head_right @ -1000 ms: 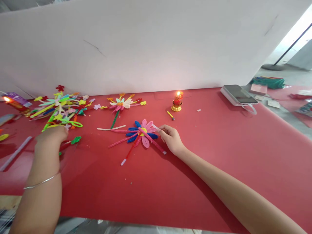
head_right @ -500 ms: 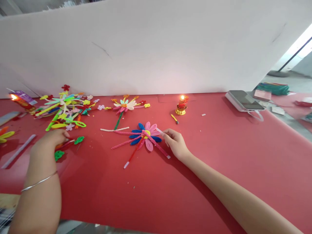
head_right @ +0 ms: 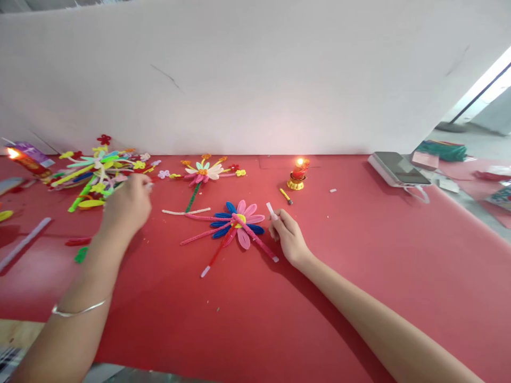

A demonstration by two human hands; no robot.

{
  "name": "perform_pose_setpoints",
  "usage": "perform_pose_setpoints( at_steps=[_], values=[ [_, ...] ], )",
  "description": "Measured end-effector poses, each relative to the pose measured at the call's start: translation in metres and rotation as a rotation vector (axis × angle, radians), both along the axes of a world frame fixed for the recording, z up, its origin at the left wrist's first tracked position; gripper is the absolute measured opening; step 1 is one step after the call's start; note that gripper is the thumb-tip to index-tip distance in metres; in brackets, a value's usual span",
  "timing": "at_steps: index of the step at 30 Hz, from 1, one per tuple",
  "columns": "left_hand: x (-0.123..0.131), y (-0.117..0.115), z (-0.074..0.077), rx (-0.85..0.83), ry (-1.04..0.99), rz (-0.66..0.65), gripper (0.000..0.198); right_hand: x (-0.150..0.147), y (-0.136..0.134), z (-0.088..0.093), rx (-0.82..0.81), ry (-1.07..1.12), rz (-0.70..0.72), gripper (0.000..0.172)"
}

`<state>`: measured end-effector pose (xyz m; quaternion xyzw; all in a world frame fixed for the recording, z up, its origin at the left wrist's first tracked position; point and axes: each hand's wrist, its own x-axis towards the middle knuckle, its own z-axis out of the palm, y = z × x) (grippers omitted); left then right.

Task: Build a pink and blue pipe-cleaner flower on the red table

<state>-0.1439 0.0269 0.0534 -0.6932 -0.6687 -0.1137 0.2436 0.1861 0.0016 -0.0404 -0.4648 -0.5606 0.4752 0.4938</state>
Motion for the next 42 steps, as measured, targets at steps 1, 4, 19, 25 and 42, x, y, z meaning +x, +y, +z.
perform_pose_setpoints(
  at_steps=[1, 4, 19, 25, 42],
  values=[
    [0.021, -0.004, -0.006, -0.013, -0.023, -0.076, 0.022, 0.0, -0.001, -0.001, 0.011, 0.001, 0.013, 0.03],
    [0.077, -0.019, -0.031, -0.141, -0.005, -0.455, 0.018, 0.002, -0.003, -0.003, 0.069, -0.089, 0.072, 0.03],
    [0.124, -0.046, -0.067, 0.091, 0.104, -0.94, 0.019, -0.008, -0.025, 0.006, 0.252, -0.487, 0.298, 0.013],
    [0.124, -0.048, -0.067, 0.1, 0.122, -0.935, 0.019, -0.008, -0.023, 0.004, 0.23, -0.452, 0.27, 0.014],
    [0.11, -0.029, -0.07, 0.021, 0.165, -0.847, 0.023, -0.004, -0.013, -0.001, 0.333, -0.563, -0.015, 0.024]
  ],
)
